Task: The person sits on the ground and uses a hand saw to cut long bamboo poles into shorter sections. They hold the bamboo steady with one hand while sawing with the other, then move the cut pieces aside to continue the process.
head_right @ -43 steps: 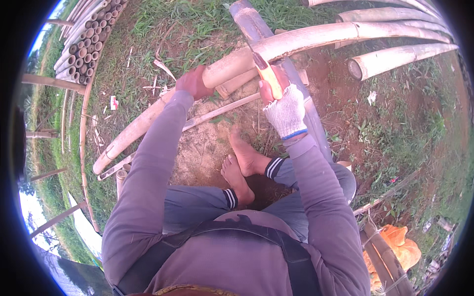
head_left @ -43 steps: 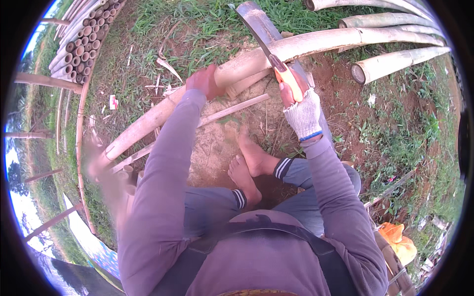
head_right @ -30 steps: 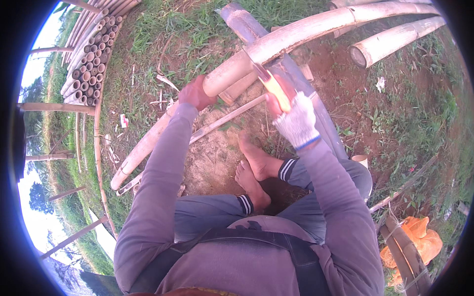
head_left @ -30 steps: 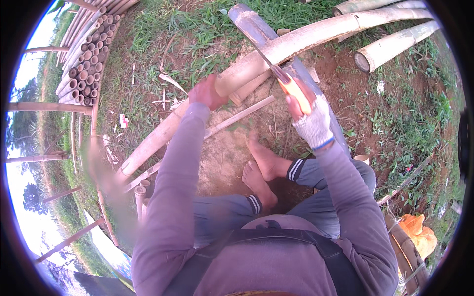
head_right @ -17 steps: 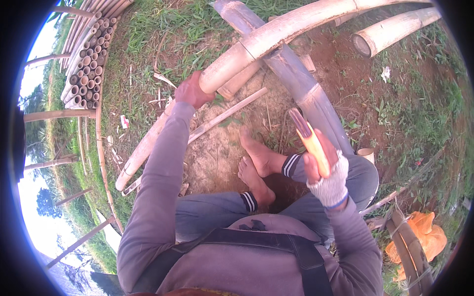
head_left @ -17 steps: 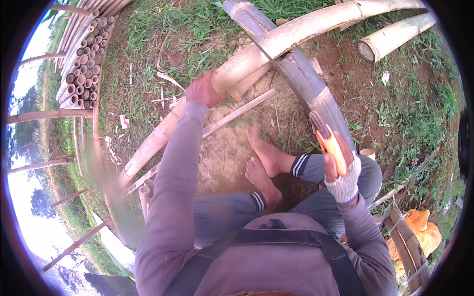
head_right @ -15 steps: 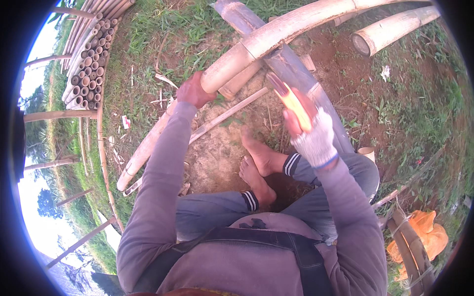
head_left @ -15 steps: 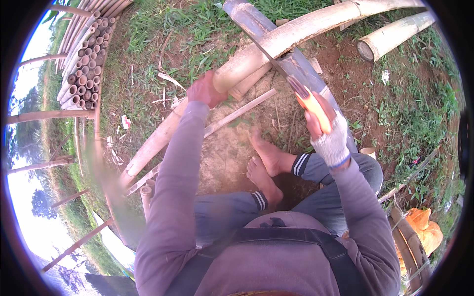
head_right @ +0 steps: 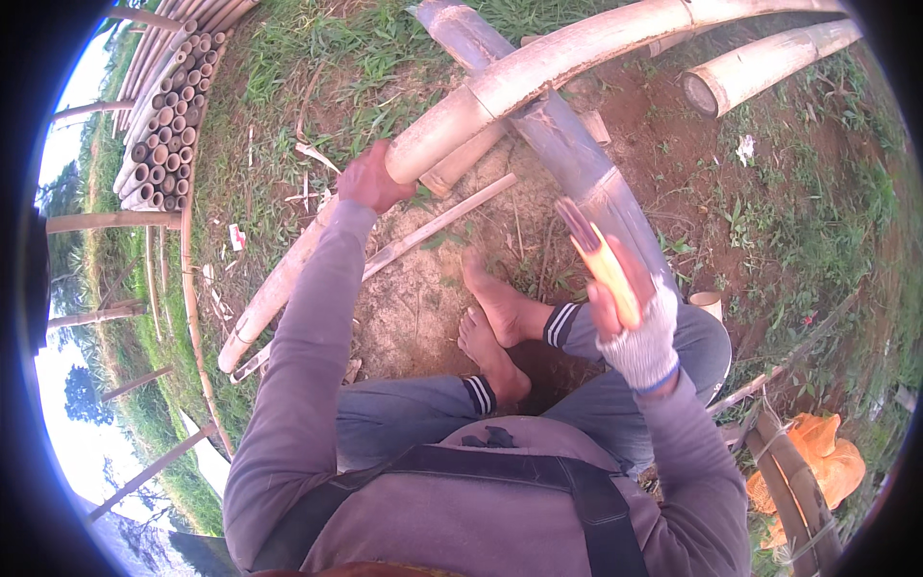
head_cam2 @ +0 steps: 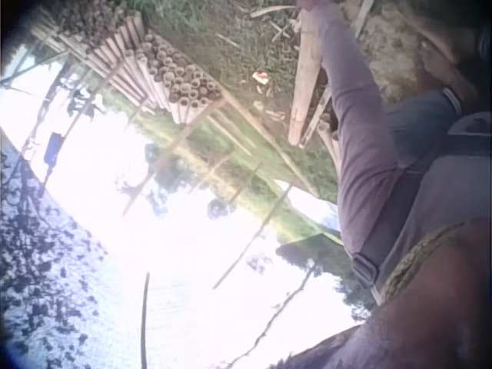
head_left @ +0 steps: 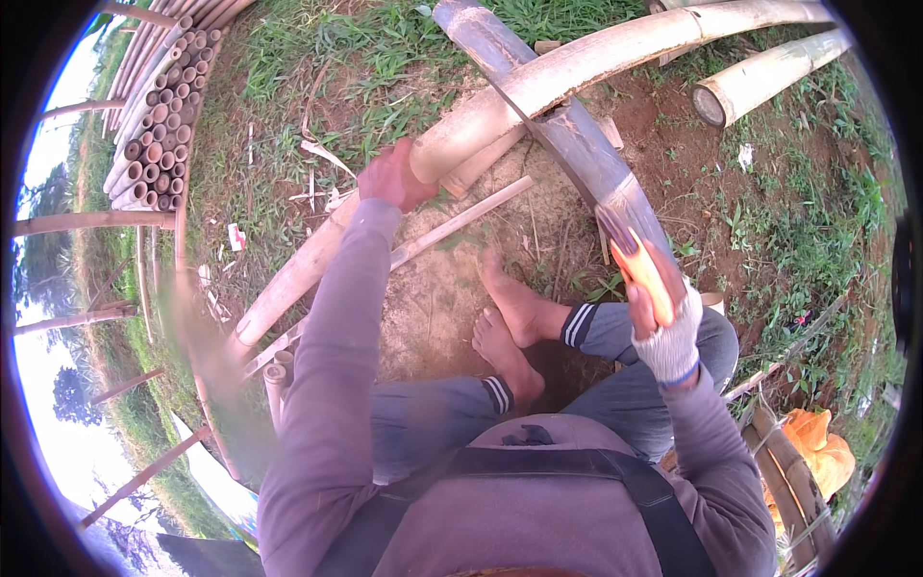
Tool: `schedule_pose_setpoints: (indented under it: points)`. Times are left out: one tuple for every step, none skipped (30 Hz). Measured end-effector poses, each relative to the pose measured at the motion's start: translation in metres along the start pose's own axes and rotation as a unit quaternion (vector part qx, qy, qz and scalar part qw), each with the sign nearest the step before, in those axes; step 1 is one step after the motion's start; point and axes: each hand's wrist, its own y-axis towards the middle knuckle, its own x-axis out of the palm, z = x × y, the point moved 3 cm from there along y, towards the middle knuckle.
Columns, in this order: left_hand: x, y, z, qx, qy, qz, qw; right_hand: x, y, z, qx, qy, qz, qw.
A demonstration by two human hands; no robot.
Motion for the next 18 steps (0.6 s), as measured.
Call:
schedule_pose_setpoints:
  points:
    - [0.002,-0.002,0.002,0.001,-0.003,-0.007,1.0,0.02,0.035,0.002,0.008,0.022,0.003,1.0]
    - [0.002,0.0,0.006,0.006,-0.006,-0.009,1.0,0.044,0.079,0.002,0.015,0.042,0.011,0.999]
    - [-0.004,0.003,0.009,0.01,-0.005,-0.007,1.0,0.063,0.12,0.002,0.009,0.006,-0.002,1.0]
    - [-0.009,0.007,0.01,0.019,-0.004,-0.001,1.0,0.074,0.147,-0.003,0.002,-0.03,-0.014,0.999]
    - [-0.01,0.009,0.008,0.022,-0.004,0.002,1.0,0.076,0.151,-0.006,-0.005,-0.001,0.012,1.0]
    - [-0.007,0.004,0.006,0.023,-0.008,-0.004,1.0,0.081,0.147,-0.006,-0.004,0.026,0.031,0.999]
    - [-0.005,0.0,0.004,0.022,-0.011,-0.005,1.0,0.08,0.143,-0.006,-0.003,0.051,0.051,0.997]
    - [-0.005,-0.003,0.003,0.022,-0.013,-0.006,1.0,0.067,0.12,-0.01,0.013,0.052,0.044,0.998]
    - [-0.011,-0.001,-0.001,0.017,-0.014,0.003,1.0,0.049,0.091,-0.016,0.019,0.058,0.039,0.997]
    - [-0.009,0.0,-0.003,0.015,-0.015,0.01,1.0,0.031,0.057,-0.01,-0.012,0.047,0.034,0.998]
    - [-0.002,-0.002,-0.007,0.012,-0.018,0.006,1.0,0.01,0.019,-0.01,-0.004,0.029,0.003,1.0]
    - [-0.001,-0.001,-0.008,0.009,-0.02,0.009,1.0,-0.008,-0.016,-0.005,0.063,0.053,-0.025,0.996]
    - [-0.002,-0.002,-0.003,0.011,-0.026,0.001,1.0,-0.024,-0.039,-0.007,0.072,0.026,-0.055,0.996]
    - [0.001,-0.002,-0.004,0.007,-0.018,-0.001,1.0,-0.028,-0.052,-0.007,0.064,0.036,-0.028,0.997]
    - [-0.001,-0.002,-0.005,0.001,-0.008,0.006,1.0,-0.018,-0.048,0.003,0.029,0.033,-0.009,0.999]
    - [0.0,0.002,0.001,0.007,-0.003,0.008,1.0,-0.01,-0.039,0.011,0.001,0.019,0.014,1.0]
    - [0.002,0.002,0.0,0.006,-0.004,0.012,1.0,0.007,-0.005,0.013,0.004,0.035,0.016,0.999]
    - [0.006,0.001,-0.001,0.005,-0.003,0.019,1.0,0.032,0.043,0.01,0.004,0.052,0.019,0.998]
